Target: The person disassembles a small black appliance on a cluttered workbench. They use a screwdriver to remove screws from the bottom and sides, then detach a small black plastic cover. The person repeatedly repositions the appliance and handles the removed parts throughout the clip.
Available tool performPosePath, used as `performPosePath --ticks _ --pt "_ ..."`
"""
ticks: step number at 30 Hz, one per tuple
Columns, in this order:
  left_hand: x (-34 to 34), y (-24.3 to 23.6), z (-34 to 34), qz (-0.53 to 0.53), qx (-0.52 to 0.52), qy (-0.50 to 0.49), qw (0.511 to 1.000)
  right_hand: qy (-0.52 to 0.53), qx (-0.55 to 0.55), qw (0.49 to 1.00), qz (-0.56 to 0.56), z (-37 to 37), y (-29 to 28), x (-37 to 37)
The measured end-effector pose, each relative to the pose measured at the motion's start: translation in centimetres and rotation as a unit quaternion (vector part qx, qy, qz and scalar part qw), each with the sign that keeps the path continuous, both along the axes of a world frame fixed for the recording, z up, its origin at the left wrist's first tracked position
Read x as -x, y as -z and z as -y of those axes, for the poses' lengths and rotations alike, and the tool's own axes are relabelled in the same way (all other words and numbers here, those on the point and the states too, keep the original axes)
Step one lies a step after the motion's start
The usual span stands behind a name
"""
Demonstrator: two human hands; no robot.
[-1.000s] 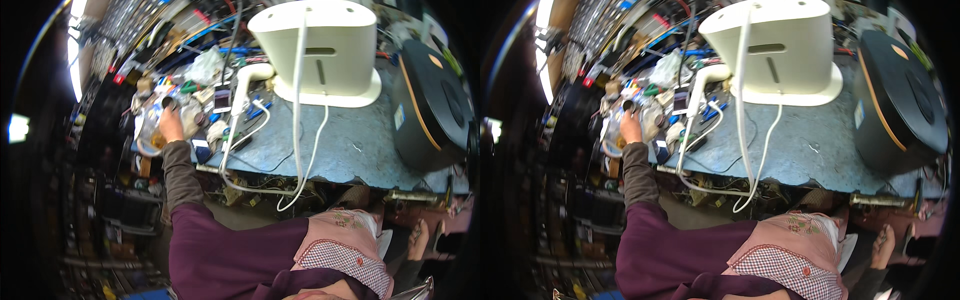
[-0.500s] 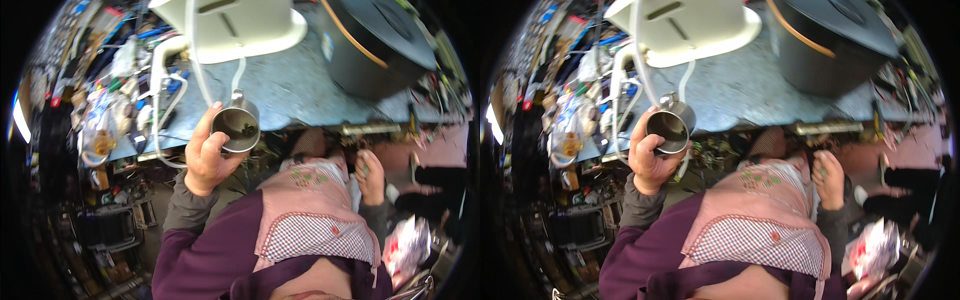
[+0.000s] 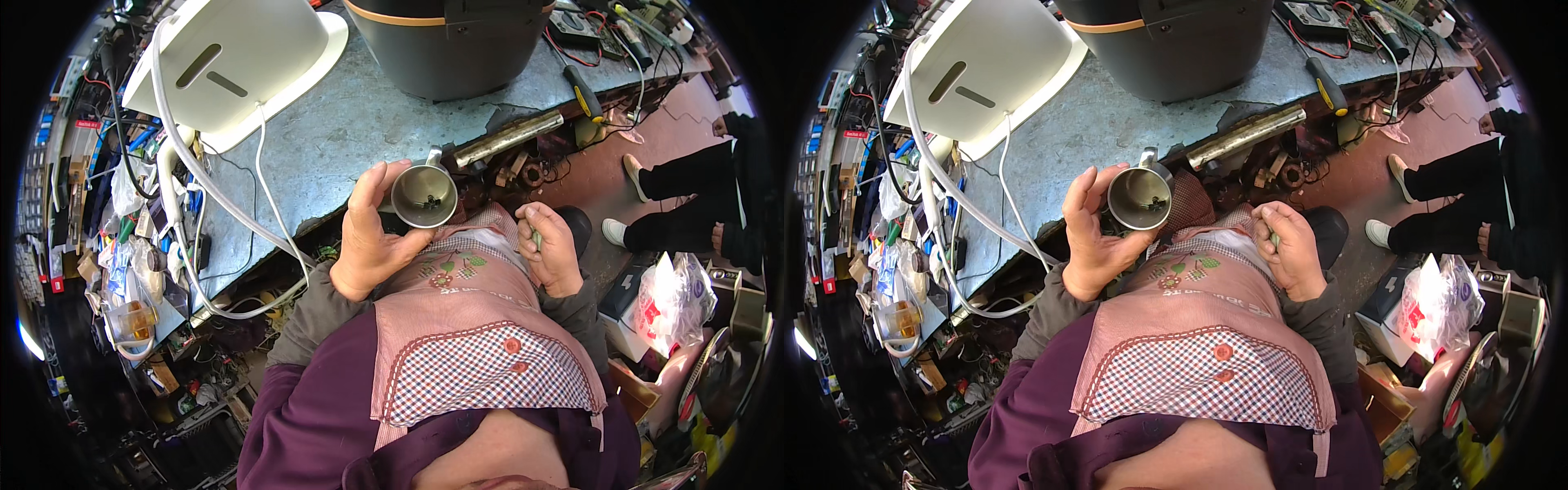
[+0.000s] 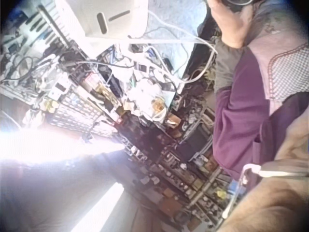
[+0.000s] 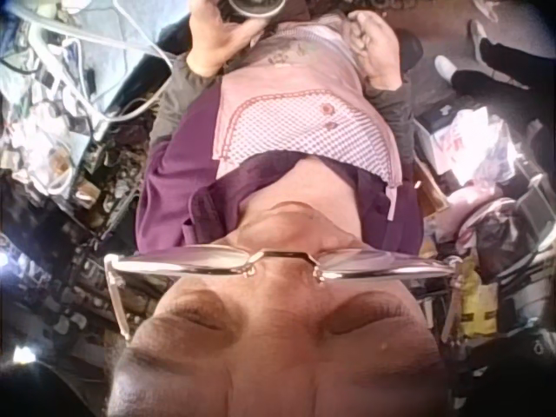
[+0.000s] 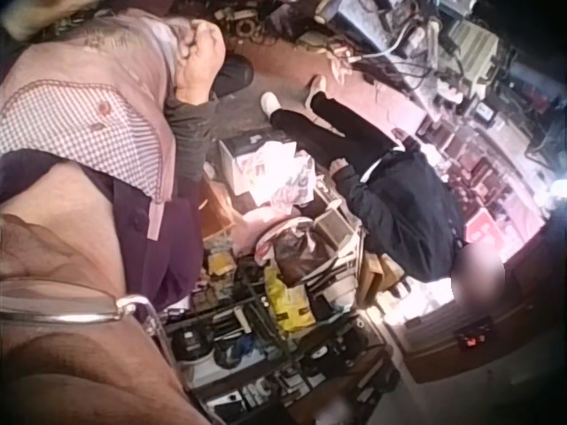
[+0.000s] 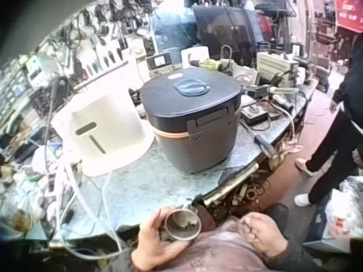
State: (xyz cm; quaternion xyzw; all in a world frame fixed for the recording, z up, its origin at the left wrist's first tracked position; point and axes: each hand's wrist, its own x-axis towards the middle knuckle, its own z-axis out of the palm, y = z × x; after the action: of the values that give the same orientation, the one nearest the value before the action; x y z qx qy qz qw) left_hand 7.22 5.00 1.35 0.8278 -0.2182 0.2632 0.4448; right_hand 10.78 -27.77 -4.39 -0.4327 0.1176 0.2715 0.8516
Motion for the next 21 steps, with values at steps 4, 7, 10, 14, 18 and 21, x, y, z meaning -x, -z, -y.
performPosePath --ticks 4,7,10,14,18,21 --pt "0.0 -0.5 1.2 -0.058 0.021 0.002 0.998 0.023 0.029 0.998 0.047 -0.5 -1.8 -0.1" --pt "0.1 -0.8 2.9 -0.165 0.018 0.008 0.986 0.04 0.057 0.986 0.15 -2.9 -5.5 -0.6" --pt "0.4 0.3 4.6 -0.258 0.034 0.069 0.963 0.016 0.129 0.927 0.353 -6.7 -10.2 -0.8" --pt "0.3 0.0 4.8 -0.274 -0.009 0.082 0.958 0.019 0.326 0.687 0.65 -9.4 -10.7 -1.6" --pt "0.4 0.5 4.3 -0.174 -0.061 0.086 0.979 0.021 0.386 0.612 0.69 -10.2 -9.0 -0.5" --pt "0.8 0.6 4.2 -0.234 -0.002 0.082 0.969 -0.021 0.405 0.602 0.688 -9.5 -9.3 -0.5"
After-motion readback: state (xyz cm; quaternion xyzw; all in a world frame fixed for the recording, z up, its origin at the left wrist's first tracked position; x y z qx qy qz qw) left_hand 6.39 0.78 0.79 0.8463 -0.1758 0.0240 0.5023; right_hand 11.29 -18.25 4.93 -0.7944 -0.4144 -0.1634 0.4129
